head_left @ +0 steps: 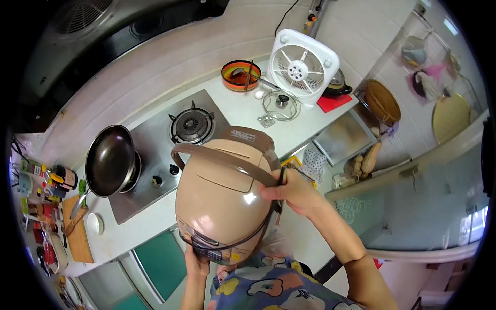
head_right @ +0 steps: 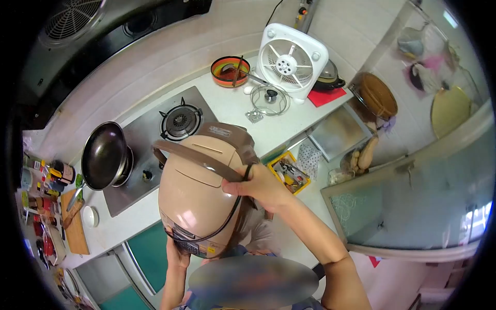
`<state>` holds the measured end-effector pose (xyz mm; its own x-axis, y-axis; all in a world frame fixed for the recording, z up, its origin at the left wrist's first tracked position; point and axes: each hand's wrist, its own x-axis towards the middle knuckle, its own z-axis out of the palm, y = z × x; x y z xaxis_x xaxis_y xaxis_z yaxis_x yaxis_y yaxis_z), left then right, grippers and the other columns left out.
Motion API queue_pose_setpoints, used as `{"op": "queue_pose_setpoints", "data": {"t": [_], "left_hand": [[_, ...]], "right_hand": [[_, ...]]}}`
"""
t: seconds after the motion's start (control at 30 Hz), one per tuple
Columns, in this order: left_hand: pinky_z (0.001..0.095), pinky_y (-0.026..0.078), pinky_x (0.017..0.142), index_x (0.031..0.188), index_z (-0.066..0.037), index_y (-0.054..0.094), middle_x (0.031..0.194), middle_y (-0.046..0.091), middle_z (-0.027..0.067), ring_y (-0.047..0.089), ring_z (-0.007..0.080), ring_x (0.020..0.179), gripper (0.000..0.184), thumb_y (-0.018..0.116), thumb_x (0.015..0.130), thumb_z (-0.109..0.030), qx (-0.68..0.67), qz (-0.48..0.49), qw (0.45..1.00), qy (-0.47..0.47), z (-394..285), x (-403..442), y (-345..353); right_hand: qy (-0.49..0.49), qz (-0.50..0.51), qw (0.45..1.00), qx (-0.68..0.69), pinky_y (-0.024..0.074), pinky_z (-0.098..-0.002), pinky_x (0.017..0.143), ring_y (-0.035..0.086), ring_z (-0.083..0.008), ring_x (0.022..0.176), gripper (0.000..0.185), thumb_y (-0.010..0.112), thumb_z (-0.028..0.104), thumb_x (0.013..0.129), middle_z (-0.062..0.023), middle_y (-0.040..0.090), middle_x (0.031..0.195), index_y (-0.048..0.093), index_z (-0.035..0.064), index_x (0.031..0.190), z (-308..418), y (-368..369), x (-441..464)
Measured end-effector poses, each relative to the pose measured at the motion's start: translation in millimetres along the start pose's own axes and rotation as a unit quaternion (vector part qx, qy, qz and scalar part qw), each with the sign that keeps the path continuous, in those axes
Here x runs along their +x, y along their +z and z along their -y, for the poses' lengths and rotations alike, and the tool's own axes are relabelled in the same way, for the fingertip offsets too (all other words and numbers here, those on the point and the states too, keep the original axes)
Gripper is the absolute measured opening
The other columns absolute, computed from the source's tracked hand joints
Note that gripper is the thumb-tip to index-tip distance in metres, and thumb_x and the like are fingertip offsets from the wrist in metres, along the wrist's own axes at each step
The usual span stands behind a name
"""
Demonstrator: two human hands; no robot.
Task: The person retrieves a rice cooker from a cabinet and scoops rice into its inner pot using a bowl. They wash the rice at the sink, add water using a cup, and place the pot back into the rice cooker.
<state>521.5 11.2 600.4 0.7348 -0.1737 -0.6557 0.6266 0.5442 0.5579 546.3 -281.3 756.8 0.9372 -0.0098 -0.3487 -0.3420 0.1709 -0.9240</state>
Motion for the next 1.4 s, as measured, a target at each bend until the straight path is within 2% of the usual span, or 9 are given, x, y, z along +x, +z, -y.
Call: {"op": "queue_pose_setpoints", "data": {"t": [0.37,0.5,0.67,0.8,0.9,1.0,1.03,1.23,1.4], "left_hand": [[0.0372,0.046,0.091,0.129,-0.009,0.042,0.125,0.051,0.0050,0.053,0.0206,0.110,0.054,0.048,0.091,-0.048,-0.105,-0.101,0.980,0.138,130.6,55.2,118.3],[0.0419,0.048,0.084,0.126,-0.012,0.044,0.121,0.052,0.0062,0.054,0.0222,0.105,0.068,0.044,0.084,-0.065,-0.037,-0.114,0.985,0.122,153.2,63.9,154.8],[0.0478,0.047,0.085,0.130,-0.014,0.027,0.128,0.043,0.0111,0.049,0.0238,0.111,0.055,0.046,0.091,-0.048,0.044,-0.113,0.985,0.121,158.7,81.1,194.4],[0.0354,0.049,0.081,0.134,-0.011,0.007,0.129,0.041,0.0150,0.048,0.0223,0.110,0.069,0.055,0.090,-0.034,0.105,-0.054,0.990,0.076,147.2,95.5,230.0],[0.0362,0.038,0.095,0.131,0.003,0.025,0.132,0.037,0.0125,0.043,0.0222,0.114,0.067,0.059,0.087,-0.035,0.192,-0.057,0.975,0.098,133.6,91.4,253.0],[0.0375,0.038,0.094,0.135,0.000,0.021,0.134,0.036,0.0123,0.044,0.0236,0.116,0.071,0.061,0.086,-0.031,0.245,0.012,0.964,0.101,129.3,95.5,239.4],[0.0297,0.047,0.081,0.144,-0.014,0.005,0.134,0.035,0.0079,0.047,0.0197,0.111,0.081,0.061,0.086,-0.020,0.205,0.047,0.977,0.047,126.2,99.7,224.3],[0.0294,0.049,0.080,0.134,-0.009,0.034,0.124,0.046,0.0076,0.056,0.0183,0.094,0.054,0.058,0.089,-0.027,-0.096,0.010,0.992,0.080,97.7,89.5,190.2],[0.0195,0.050,0.072,0.098,-0.007,0.054,0.100,0.058,0.0045,0.057,0.0115,0.083,0.016,0.052,0.093,-0.023,-0.202,0.015,0.948,0.245,73.0,91.3,201.6]], "right_hand": [[0.036,0.245,0.968,0.032,0.0424,-0.0233,0.071,0.053,-0.0096,0.074,0.015,0.067,0.008,0.073,-0.0003,0.058,0.080,0.060,0.0015,0.084,4.7,-170.5,143.6],[0.034,0.266,0.963,-0.021,0.0433,-0.0239,0.076,0.055,-0.0095,0.083,0.029,0.070,0.013,0.074,-0.0025,0.061,0.091,0.060,-0.0014,0.097,8.2,-202.6,196.0],[0.023,0.286,0.952,0.104,0.0415,-0.0197,0.071,0.052,-0.0065,0.076,0.036,0.070,0.013,0.075,-0.0016,0.060,0.093,0.057,-0.0012,0.105,3.8,-248.7,264.2],[-0.043,0.171,0.977,0.122,0.0397,-0.0193,0.065,0.047,-0.0053,0.070,0.035,0.070,0.014,0.076,0.0022,0.057,0.086,0.056,0.0003,0.105,10.9,-260.8,289.3],[-0.096,0.057,0.983,0.148,0.0394,-0.0216,0.062,0.044,-0.0067,0.067,0.032,0.072,0.018,0.077,0.0044,0.050,0.077,0.058,0.0014,0.101,13.0,-256.8,299.9],[-0.068,0.011,0.989,0.130,0.0405,-0.0217,0.067,0.047,-0.0073,0.071,0.033,0.072,0.020,0.078,0.0026,0.054,0.081,0.058,0.0008,0.101,11.1,-256.6,303.0],[-0.050,-0.022,0.992,0.110,0.0413,-0.0228,0.071,0.050,-0.0092,0.076,0.038,0.073,0.021,0.077,-0.0001,0.056,0.085,0.057,-0.0005,0.103,12.8,-251.2,294.6],[-0.062,-0.197,0.978,-0.017,0.0415,-0.0333,0.092,0.052,-0.0258,0.109,0.073,0.078,0.032,0.069,-0.0199,0.053,0.118,0.045,-0.0092,0.119,-27.0,-258.1,270.8],[-0.188,-0.279,0.926,-0.174,0.0439,-0.0319,0.084,0.054,-0.0226,0.100,0.054,0.071,0.025,0.076,-0.0156,0.055,0.112,0.049,-0.0030,0.116,-58.5,-257.6,220.9]]}}
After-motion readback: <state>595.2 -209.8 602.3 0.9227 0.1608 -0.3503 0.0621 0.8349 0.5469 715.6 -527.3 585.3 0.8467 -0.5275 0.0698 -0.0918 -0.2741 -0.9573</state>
